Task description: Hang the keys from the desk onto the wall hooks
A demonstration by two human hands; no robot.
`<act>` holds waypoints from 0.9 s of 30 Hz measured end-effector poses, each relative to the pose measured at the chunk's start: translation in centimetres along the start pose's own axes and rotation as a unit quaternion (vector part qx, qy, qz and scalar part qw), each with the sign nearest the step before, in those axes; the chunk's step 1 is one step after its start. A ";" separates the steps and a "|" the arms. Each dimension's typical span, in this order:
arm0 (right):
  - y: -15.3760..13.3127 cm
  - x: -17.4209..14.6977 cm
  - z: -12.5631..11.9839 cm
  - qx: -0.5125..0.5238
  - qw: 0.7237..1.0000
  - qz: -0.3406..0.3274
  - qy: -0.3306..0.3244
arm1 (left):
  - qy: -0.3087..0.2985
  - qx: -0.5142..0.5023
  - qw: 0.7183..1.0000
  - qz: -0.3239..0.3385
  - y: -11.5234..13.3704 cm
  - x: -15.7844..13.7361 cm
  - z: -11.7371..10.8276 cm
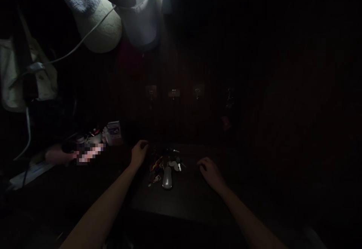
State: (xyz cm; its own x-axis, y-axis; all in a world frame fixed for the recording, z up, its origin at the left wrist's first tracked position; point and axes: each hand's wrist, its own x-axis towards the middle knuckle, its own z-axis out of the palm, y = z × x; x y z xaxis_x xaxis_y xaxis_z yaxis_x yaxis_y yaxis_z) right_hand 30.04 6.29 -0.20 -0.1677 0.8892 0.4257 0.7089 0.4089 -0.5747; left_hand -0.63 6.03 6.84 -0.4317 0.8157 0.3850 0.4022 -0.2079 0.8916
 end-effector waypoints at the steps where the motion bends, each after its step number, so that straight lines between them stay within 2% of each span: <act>1: 0.0 0.0 0.0 -0.004 1.000 -0.001 -0.002 | 0.000 0.003 1.000 -0.003 -0.3 -0.3 -0.3; 12: -0.1 0.0 -0.1 -0.029 1.000 -0.008 -0.008 | 0.007 0.045 0.999 -0.010 -3.0 -3.2 -2.6; 20: 0.0 -0.1 0.1 -0.038 0.999 -0.017 -0.008 | -0.013 0.136 0.991 -0.013 -4.9 -3.6 -2.0; 22: 0.0 -0.1 0.1 -0.042 0.999 -0.019 -0.010 | -0.027 0.210 0.977 -0.009 -4.9 -3.2 -1.8; 25: 0.0 -0.1 0.1 -0.047 0.999 -0.018 -0.012 | -0.055 0.334 0.941 0.000 -4.9 -2.4 -1.6; 27: 0.0 0.0 0.1 -0.046 0.999 -0.018 -0.011 | -0.062 0.359 0.931 -0.002 -5.0 -2.1 -1.5</act>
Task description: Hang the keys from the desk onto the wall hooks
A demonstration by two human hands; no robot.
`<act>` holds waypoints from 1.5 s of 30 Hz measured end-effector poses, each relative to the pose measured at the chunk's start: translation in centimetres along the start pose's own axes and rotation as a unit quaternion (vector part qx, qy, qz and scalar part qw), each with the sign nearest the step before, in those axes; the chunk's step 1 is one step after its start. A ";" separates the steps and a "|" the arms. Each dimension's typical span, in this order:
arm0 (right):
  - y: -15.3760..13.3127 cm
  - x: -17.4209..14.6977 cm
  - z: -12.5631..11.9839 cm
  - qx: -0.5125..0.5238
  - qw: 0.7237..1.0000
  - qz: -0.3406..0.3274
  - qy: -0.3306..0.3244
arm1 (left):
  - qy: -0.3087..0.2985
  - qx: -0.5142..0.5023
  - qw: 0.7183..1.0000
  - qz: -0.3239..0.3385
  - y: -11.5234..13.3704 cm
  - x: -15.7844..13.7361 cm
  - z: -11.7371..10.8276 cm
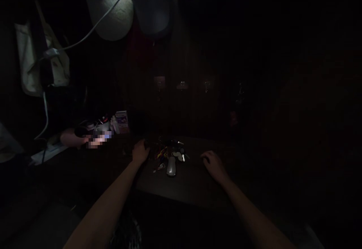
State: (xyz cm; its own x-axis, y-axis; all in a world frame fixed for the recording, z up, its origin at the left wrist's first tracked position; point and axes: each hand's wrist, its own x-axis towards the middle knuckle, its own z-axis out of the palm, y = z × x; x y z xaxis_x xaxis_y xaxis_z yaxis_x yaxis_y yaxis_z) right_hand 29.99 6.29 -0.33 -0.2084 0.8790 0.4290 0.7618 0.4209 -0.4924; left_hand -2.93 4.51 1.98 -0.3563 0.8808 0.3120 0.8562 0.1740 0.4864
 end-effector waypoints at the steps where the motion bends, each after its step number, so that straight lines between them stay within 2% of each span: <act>1: 0.0 0.0 0.0 0.001 1.000 0.000 0.002 | -0.003 0.006 1.000 0.000 0.0 0.1 0.1; 3: 0.0 0.0 0.1 0.002 1.000 -0.001 0.003 | -0.009 0.038 0.999 0.015 0.0 0.0 0.2; 7: 0.0 0.0 0.1 -0.001 1.000 0.001 0.004 | -0.021 0.115 0.989 0.086 0.2 -0.5 0.5; 11: 0.1 0.0 0.2 0.002 1.000 0.007 0.006 | -0.025 0.133 0.981 0.142 0.1 -0.8 0.1; 13: 0.1 0.0 0.2 0.005 1.000 0.005 0.007 | -0.023 0.136 0.981 0.134 -0.2 -1.0 -0.3; 18: 0.2 0.0 0.3 0.010 1.000 0.000 0.011 | -0.002 0.173 0.983 0.059 -1.7 -1.6 -1.8; 21: 0.1 0.0 0.2 0.012 1.000 0.002 0.009 | 0.027 0.183 0.981 0.049 -2.0 -2.0 -2.4; 25: 0.0 0.1 0.1 0.005 1.000 0.007 0.010 | 0.041 0.130 0.986 0.092 -0.3 -1.8 -2.1; 28: 0.1 0.1 0.1 -0.002 1.000 0.010 0.007 | -0.016 0.061 0.991 0.117 1.7 -1.3 -0.9; 32: 0.2 0.1 0.1 -0.004 1.000 0.008 -0.002 | -0.057 0.042 0.992 0.100 3.4 -0.6 0.6; 39: 0.2 0.1 0.0 0.014 1.000 0.010 -0.003 | -0.082 -0.004 0.992 0.096 3.9 0.2 1.1; 45: 0.2 0.1 0.2 0.018 1.000 0.007 0.006 | -0.083 -0.046 0.992 0.082 4.3 1.0 0.3</act>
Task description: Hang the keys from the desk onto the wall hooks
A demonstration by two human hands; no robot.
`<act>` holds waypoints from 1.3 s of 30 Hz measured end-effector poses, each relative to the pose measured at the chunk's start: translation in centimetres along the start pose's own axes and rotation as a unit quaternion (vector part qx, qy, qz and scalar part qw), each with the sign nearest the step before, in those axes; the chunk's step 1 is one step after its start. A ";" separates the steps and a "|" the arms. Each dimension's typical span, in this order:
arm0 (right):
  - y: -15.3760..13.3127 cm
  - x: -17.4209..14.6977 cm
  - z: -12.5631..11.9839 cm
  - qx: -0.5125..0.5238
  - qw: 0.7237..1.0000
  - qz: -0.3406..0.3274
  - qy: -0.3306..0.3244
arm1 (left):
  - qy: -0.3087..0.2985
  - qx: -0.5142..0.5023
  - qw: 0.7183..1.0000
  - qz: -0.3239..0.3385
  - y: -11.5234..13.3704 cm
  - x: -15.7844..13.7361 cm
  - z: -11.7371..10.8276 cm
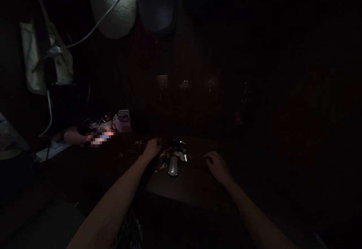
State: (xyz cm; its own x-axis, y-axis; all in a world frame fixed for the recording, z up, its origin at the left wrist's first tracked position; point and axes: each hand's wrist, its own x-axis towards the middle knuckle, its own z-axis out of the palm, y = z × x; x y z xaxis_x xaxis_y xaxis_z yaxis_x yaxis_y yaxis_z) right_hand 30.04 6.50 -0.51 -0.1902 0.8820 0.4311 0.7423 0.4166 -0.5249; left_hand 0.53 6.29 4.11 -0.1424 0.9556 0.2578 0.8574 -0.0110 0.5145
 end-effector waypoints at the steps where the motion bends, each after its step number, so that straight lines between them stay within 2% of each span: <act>1: 0.0 0.0 0.0 0.000 1.000 0.000 -0.001 | 0.008 -0.006 1.000 -0.004 0.1 0.1 -0.3; 10: -0.2 0.0 -0.2 -0.006 1.000 -0.002 -0.007 | 0.122 -0.060 0.990 -0.047 0.9 -0.3 -3.5; 15: -0.3 0.0 -0.3 -0.005 1.000 0.000 0.000 | 0.168 -0.072 0.981 -0.061 0.1 -1.3 -4.0; 19: -0.1 0.1 -0.1 -0.005 1.000 -0.001 -0.001 | 0.138 -0.034 0.988 -0.064 -1.4 -2.8 -3.1; 22: 0.0 0.1 0.0 -0.007 1.000 -0.001 -0.001 | 0.113 0.010 0.993 -0.026 -2.1 -3.7 -2.4; 26: 0.1 0.1 0.1 -0.002 1.000 -0.004 0.004 | 0.116 0.030 0.993 0.016 -2.5 -4.4 -1.6; 31: 0.1 0.1 0.1 0.002 1.000 -0.004 0.002 | 0.085 -0.007 0.996 0.020 -3.2 -5.0 -0.7; 39: -0.1 0.0 0.0 0.005 1.000 0.000 0.009 | 0.098 -0.058 0.993 0.026 -4.7 -5.2 -0.6</act>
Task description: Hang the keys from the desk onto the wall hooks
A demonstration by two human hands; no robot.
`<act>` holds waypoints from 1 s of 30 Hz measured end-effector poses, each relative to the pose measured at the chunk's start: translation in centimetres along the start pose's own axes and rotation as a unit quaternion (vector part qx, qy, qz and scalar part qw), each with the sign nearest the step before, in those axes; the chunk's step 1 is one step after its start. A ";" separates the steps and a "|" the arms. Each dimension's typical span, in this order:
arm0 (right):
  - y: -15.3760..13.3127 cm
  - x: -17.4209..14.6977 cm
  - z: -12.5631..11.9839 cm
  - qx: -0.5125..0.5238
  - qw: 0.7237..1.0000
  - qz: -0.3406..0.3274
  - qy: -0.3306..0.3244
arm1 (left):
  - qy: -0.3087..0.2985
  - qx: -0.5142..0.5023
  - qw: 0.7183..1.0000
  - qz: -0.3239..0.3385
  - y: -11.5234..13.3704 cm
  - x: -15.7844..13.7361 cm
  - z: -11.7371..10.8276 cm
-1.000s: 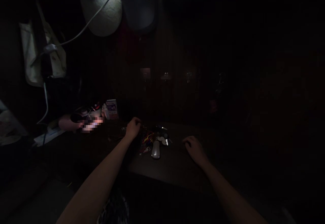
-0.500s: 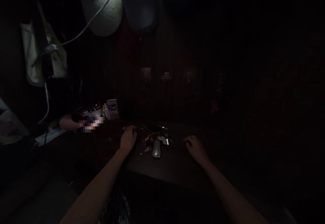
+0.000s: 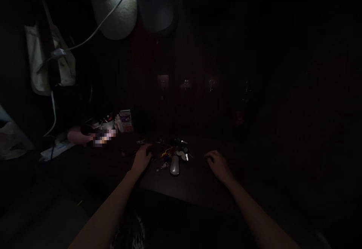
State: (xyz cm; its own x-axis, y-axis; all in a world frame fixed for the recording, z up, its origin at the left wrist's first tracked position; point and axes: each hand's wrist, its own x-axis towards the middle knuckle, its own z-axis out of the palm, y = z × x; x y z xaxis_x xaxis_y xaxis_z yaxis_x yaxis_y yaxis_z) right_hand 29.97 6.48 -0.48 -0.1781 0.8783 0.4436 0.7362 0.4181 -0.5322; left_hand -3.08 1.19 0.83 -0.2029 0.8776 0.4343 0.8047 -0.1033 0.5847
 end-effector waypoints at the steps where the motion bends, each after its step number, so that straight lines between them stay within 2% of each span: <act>1: 0.0 0.0 0.0 0.002 1.000 0.001 0.000 | 0.004 -0.004 1.000 0.001 -0.1 0.0 -0.1; 7: 0.0 0.0 -0.1 0.007 1.000 -0.006 -0.001 | 0.044 -0.011 0.999 0.006 0.1 0.0 -0.4; 10: 0.1 0.0 0.0 0.000 1.000 -0.005 -0.002 | 0.060 -0.072 0.995 -0.037 0.4 0.1 -0.6; 14: 0.1 -0.1 0.0 -0.006 1.000 0.002 -0.003 | 0.075 -0.167 0.977 -0.114 0.4 0.4 -0.8; 18: 0.1 0.1 0.0 -0.007 1.000 0.001 -0.008 | 0.074 -0.225 0.960 -0.146 0.1 0.8 -1.0; 23: 0.2 0.1 0.1 -0.007 1.000 -0.002 -0.007 | 0.066 -0.323 0.926 -0.182 0.5 1.1 -1.1; 24: 0.2 0.1 0.0 -0.006 1.000 -0.004 -0.006 | 0.060 -0.360 0.910 -0.196 0.7 1.2 -1.2; 25: 0.2 0.0 0.0 -0.006 1.000 -0.006 -0.005 | 0.054 -0.415 0.882 -0.216 1.0 1.2 -1.4; 26: 0.2 0.0 0.0 -0.005 1.000 -0.008 -0.005 | 0.047 -0.482 0.842 -0.239 1.3 1.1 -1.5; 29: 0.2 0.0 0.0 -0.005 1.000 -0.009 -0.006 | 0.019 -0.657 0.697 -0.285 2.2 0.8 -2.1; 30: 0.2 0.0 0.0 -0.005 1.000 -0.009 -0.006 | 0.008 -0.681 0.674 -0.288 2.4 0.6 -2.2</act>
State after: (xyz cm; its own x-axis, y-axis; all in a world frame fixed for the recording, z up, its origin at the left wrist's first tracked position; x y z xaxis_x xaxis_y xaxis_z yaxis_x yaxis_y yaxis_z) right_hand 30.14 6.60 -0.60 -0.1989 0.8732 0.4450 0.7389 0.4319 -0.5172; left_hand -2.50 0.44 4.08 -0.2774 0.9517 -0.1318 -0.6652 -0.0913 0.7410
